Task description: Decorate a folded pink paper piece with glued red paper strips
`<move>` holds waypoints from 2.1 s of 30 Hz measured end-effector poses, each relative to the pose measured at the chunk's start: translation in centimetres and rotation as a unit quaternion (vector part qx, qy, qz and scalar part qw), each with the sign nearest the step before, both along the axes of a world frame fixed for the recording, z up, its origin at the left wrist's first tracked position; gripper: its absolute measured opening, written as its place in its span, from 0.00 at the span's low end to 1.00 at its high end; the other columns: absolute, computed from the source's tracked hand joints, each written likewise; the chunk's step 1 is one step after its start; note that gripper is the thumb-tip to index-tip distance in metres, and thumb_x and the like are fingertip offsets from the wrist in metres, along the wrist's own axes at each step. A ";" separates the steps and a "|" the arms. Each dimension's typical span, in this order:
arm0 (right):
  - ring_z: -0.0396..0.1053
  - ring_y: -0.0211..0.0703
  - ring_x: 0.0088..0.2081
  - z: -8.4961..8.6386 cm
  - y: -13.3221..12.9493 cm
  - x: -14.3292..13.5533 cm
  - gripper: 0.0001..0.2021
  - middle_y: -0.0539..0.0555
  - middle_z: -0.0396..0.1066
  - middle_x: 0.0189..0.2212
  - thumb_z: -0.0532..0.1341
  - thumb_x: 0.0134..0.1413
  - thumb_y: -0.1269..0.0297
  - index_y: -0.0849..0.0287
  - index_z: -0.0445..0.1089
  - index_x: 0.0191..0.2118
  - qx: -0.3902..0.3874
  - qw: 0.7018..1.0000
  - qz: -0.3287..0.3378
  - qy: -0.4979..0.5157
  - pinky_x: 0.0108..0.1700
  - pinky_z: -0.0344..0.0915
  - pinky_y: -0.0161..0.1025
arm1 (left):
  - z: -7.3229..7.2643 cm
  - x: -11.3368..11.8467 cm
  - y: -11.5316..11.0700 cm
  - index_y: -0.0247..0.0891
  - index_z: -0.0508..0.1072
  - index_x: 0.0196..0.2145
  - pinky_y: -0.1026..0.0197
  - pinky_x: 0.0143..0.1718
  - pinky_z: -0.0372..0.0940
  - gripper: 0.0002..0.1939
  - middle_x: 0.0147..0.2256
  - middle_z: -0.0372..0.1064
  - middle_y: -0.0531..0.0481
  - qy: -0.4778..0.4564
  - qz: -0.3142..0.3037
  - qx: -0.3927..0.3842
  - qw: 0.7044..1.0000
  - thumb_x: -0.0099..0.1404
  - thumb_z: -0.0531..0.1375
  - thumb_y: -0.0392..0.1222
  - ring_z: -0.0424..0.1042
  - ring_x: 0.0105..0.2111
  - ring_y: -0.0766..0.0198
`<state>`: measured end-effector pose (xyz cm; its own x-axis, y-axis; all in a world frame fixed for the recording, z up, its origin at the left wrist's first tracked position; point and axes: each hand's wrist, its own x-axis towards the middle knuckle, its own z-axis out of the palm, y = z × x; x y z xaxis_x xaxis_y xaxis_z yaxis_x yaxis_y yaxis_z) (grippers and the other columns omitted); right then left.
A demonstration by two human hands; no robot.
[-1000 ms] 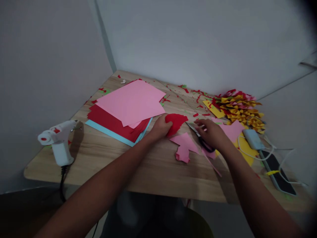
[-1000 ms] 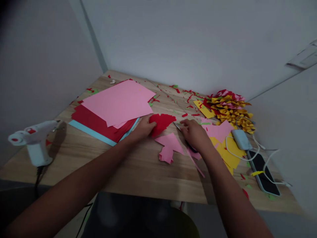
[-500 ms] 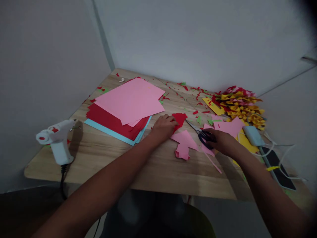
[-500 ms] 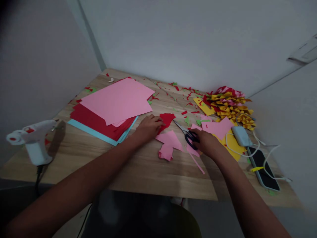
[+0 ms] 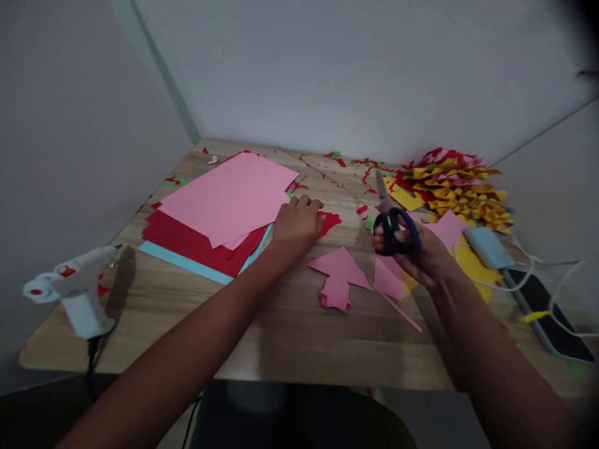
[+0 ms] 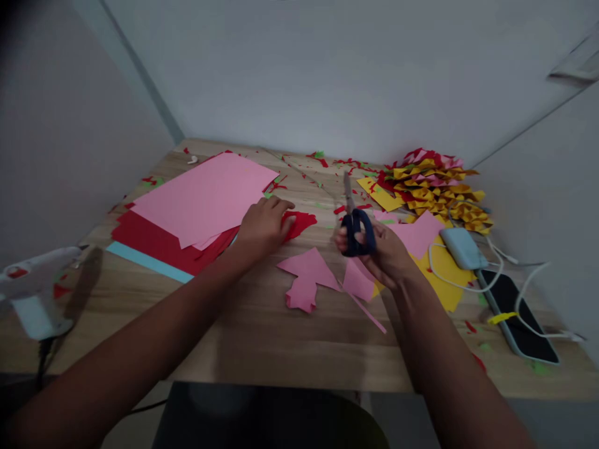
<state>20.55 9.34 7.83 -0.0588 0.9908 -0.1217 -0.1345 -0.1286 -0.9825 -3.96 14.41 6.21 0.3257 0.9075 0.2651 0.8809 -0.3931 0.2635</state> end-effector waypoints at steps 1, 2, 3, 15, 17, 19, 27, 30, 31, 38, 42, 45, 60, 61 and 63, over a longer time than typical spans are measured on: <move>0.72 0.37 0.30 -0.2 0.9 -0.8 0.25 0.47 0.73 0.33 0.77 0.34 0.53 0.53 0.71 0.40 0.018 1.000 -0.015 0.013 0.36 0.73 0.37 | -0.2 0.6 0.7 0.35 0.72 0.54 0.47 0.51 0.62 0.17 0.52 0.71 0.37 0.021 0.014 -0.012 1.000 0.72 0.55 0.44 0.68 0.53 0.46; 0.71 0.35 0.28 -0.4 1.9 -1.5 0.24 0.46 0.71 0.32 0.76 0.35 0.54 0.53 0.70 0.40 0.034 0.999 -0.029 0.013 0.34 0.72 0.36 | -0.7 1.1 1.3 0.33 0.72 0.53 0.46 0.51 0.62 0.18 0.53 0.71 0.35 0.040 0.029 -0.020 0.999 0.71 0.56 0.45 0.67 0.54 0.44; 0.69 0.34 0.26 -0.7 2.7 -1.9 0.23 0.45 0.69 0.29 0.75 0.38 0.54 0.53 0.70 0.40 0.048 0.997 -0.053 0.003 0.31 0.71 0.34 | -1.2 1.5 1.7 0.32 0.72 0.52 0.46 0.52 0.61 0.18 0.53 0.70 0.33 0.056 0.040 -0.022 0.997 0.71 0.57 0.46 0.66 0.54 0.43; 0.67 0.40 0.30 -2.7 2.6 -1.4 0.20 0.48 0.66 0.32 0.65 0.54 0.50 0.51 0.62 0.48 0.154 0.955 -0.124 -0.220 0.33 0.67 0.40 | -4.5 1.7 2.9 0.41 0.65 0.42 0.59 0.41 0.63 0.02 0.37 0.69 0.50 -0.355 -0.057 -0.049 0.932 0.71 0.54 0.39 0.68 0.36 0.63; 0.67 0.44 0.35 -3.1 2.2 -2.1 0.25 0.49 0.66 0.35 0.69 0.50 0.53 0.51 0.61 0.50 0.180 0.929 -0.098 -0.309 0.41 0.67 0.44 | -4.9 1.8 2.9 0.41 0.64 0.46 0.61 0.39 0.63 0.08 0.39 0.69 0.50 -0.467 -0.079 -0.074 0.878 0.69 0.55 0.38 0.69 0.36 0.64; 0.68 0.48 0.40 -3.6 1.9 -2.7 0.27 0.51 0.68 0.37 0.71 0.46 0.54 0.52 0.62 0.50 0.180 0.908 -0.073 -0.371 0.45 0.67 0.49 | -5.0 1.9 2.8 0.41 0.65 0.51 0.61 0.42 0.65 0.15 0.45 0.70 0.48 -0.522 -0.094 -0.096 0.843 0.66 0.58 0.37 0.71 0.42 0.63; 0.71 0.52 0.42 -4.1 1.6 -3.0 0.24 0.53 0.73 0.39 0.70 0.46 0.58 0.51 0.66 0.50 0.173 0.905 -0.044 -0.386 0.48 0.68 0.52 | -3.9 1.6 2.3 0.40 0.72 0.38 0.62 0.39 0.64 0.09 0.35 0.70 0.52 -0.577 -0.101 -0.158 0.795 0.67 0.62 0.48 0.68 0.35 0.66; 0.71 0.52 0.42 -4.4 1.5 -3.0 0.23 0.52 0.73 0.39 0.69 0.46 0.60 0.50 0.67 0.50 0.184 0.901 -0.057 -0.390 0.47 0.68 0.51 | -3.8 1.6 2.2 0.39 0.67 0.31 0.64 0.32 0.61 0.11 0.27 0.63 0.56 -0.577 -0.088 -0.157 0.797 0.65 0.65 0.46 0.62 0.28 0.69; 0.71 0.52 0.43 -4.5 1.5 -3.1 0.23 0.53 0.73 0.39 0.69 0.46 0.61 0.50 0.68 0.50 0.189 0.898 -0.059 -0.394 0.47 0.68 0.52 | -3.8 1.5 2.2 0.39 0.67 0.31 0.64 0.32 0.60 0.12 0.27 0.63 0.56 -0.573 -0.088 -0.158 0.800 0.63 0.66 0.45 0.61 0.28 0.69; 0.69 0.54 0.46 -4.4 1.4 -2.6 0.27 0.55 0.71 0.43 0.69 0.46 0.61 0.52 0.64 0.53 0.202 0.883 -0.046 -0.421 0.50 0.67 0.53 | -3.5 1.1 2.2 0.38 0.73 0.33 0.64 0.35 0.62 0.10 0.30 0.69 0.54 -0.552 -0.115 -0.176 0.807 0.63 0.67 0.46 0.66 0.30 0.68; 0.69 0.54 0.47 -4.0 1.3 -2.4 0.26 0.55 0.70 0.45 0.68 0.46 0.60 0.51 0.64 0.53 0.196 0.884 -0.026 -0.424 0.51 0.67 0.52 | -3.3 1.0 2.2 0.37 0.73 0.30 0.64 0.34 0.62 0.13 0.27 0.68 0.55 -0.546 -0.106 -0.174 0.813 0.62 0.67 0.49 0.64 0.29 0.68; 0.69 0.55 0.49 -4.1 1.4 -2.5 0.26 0.57 0.71 0.46 0.68 0.46 0.60 0.52 0.65 0.52 0.206 0.883 -0.011 -0.422 0.53 0.67 0.53 | -3.3 1.0 2.2 0.37 0.75 0.31 0.63 0.34 0.62 0.12 0.28 0.69 0.54 -0.547 -0.102 -0.176 0.812 0.61 0.68 0.49 0.66 0.30 0.67; 0.77 0.50 0.40 -4.3 1.9 -2.0 0.21 0.55 0.79 0.41 0.69 0.47 0.60 0.53 0.75 0.50 0.161 0.901 -0.017 -0.403 0.46 0.72 0.48 | -3.6 1.0 2.2 0.38 0.75 0.31 0.64 0.32 0.59 0.10 0.27 0.68 0.55 -0.548 -0.100 -0.165 0.814 0.62 0.67 0.47 0.63 0.28 0.68; 0.77 0.50 0.40 -4.2 1.9 -2.1 0.21 0.55 0.79 0.40 0.69 0.47 0.60 0.53 0.76 0.49 0.157 0.900 -0.022 -0.405 0.45 0.73 0.48 | -3.6 1.0 2.2 0.38 0.75 0.31 0.63 0.32 0.59 0.10 0.27 0.68 0.55 -0.548 -0.101 -0.165 0.814 0.63 0.67 0.47 0.63 0.28 0.69; 0.77 0.49 0.38 -4.0 1.9 -2.1 0.21 0.55 0.80 0.40 0.69 0.46 0.60 0.53 0.76 0.49 0.151 0.899 -0.027 -0.410 0.43 0.73 0.47 | -3.4 1.0 2.2 0.39 0.74 0.30 0.63 0.33 0.60 0.10 0.27 0.67 0.56 -0.547 -0.101 -0.164 0.814 0.63 0.67 0.46 0.63 0.28 0.68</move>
